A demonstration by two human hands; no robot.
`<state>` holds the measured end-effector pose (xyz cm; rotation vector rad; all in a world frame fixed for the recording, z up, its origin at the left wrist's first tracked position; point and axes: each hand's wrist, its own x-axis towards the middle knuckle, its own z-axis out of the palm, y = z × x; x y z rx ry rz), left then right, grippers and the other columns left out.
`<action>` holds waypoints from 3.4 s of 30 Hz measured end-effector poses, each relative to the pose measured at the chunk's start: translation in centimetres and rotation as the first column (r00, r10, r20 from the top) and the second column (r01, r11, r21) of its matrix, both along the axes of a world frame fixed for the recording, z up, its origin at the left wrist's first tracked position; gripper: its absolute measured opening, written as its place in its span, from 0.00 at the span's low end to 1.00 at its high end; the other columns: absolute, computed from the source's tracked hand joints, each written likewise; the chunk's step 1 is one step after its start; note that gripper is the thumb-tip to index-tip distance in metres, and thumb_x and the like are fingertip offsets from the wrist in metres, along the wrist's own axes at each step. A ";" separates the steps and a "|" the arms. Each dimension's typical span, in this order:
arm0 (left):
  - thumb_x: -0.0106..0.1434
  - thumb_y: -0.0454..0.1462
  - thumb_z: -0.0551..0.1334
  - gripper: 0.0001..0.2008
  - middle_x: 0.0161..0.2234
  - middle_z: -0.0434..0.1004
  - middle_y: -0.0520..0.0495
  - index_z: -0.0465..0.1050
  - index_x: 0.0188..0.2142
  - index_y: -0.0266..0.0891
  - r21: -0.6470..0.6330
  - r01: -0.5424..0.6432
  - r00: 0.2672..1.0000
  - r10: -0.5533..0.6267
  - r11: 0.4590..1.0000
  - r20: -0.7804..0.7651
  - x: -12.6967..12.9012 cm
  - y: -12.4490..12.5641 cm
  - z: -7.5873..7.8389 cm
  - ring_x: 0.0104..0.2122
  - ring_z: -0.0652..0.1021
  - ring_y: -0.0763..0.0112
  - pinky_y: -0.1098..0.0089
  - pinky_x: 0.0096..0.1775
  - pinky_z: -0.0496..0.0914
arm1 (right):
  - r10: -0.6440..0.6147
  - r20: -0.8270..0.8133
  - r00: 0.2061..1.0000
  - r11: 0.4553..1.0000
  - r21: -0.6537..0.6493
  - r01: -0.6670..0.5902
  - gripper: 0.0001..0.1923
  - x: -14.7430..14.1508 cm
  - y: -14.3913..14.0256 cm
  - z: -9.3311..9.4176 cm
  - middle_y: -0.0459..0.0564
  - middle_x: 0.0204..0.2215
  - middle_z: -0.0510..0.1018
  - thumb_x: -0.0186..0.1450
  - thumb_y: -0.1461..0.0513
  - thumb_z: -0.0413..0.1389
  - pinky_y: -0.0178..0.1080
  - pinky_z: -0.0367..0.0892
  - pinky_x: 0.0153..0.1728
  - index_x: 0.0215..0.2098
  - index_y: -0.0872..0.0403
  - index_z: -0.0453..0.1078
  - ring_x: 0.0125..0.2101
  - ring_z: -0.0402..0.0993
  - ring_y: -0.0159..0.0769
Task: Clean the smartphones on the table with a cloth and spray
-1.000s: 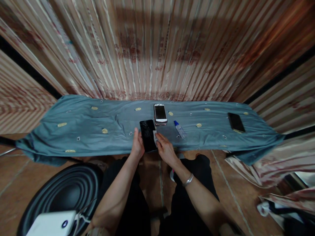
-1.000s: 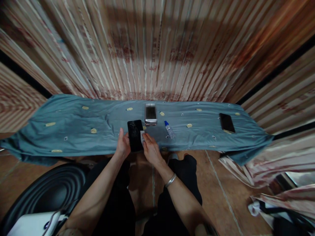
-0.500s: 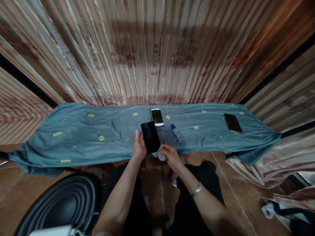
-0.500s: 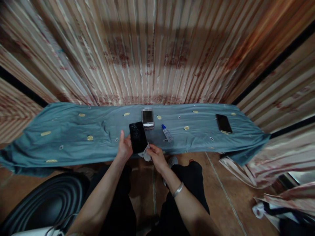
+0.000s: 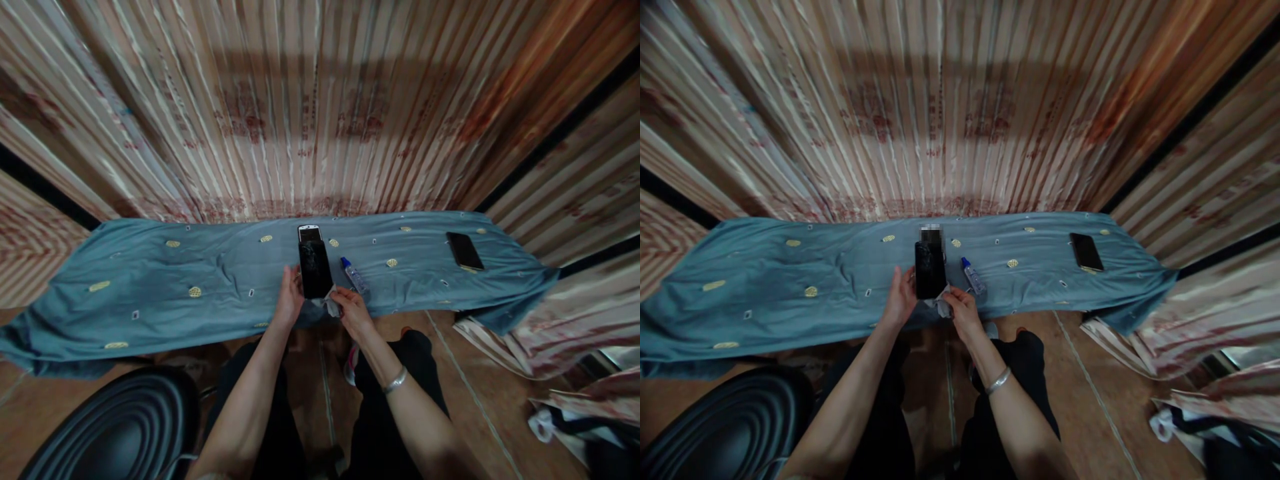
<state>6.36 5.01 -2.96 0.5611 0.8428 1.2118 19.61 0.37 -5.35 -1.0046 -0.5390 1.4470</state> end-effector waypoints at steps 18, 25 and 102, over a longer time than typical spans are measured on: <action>0.42 0.39 0.73 0.26 0.36 0.79 0.48 0.75 0.43 0.40 0.206 -0.189 0.911 0.250 0.960 -0.329 0.3 2.1 -3.5 0.41 0.77 0.64 0.63 0.48 0.68 | -0.033 0.036 0.999 0.998 0.056 0.031 0.14 -0.8 5.0 -0.7 0.45 0.20 0.78 0.43 0.58 0.69 0.34 0.64 0.24 0.26 0.55 0.76 0.21 0.69 0.30; 0.39 0.33 0.72 0.25 0.39 0.74 0.51 0.76 0.41 0.42 0.228 -0.194 0.902 0.265 0.954 -0.342 0.0 3.2 -3.0 0.36 0.75 0.69 0.65 0.45 0.68 | 0.002 0.090 0.996 0.996 0.086 -0.009 0.13 -0.4 6.4 -0.4 0.44 0.19 0.76 0.44 0.56 0.68 0.34 0.63 0.24 0.24 0.54 0.75 0.21 0.68 0.30; 0.47 0.31 0.67 0.32 0.50 0.68 0.44 0.70 0.54 0.41 0.395 -0.197 0.696 0.412 0.897 -0.588 2.2 7.6 -7.3 0.52 0.71 0.61 0.60 0.58 0.63 | -0.067 0.868 0.492 0.984 0.139 -0.112 0.24 2.1 8.1 -1.1 0.40 0.15 0.62 0.61 0.43 0.47 0.35 0.51 0.21 0.17 0.50 0.58 0.18 0.58 0.30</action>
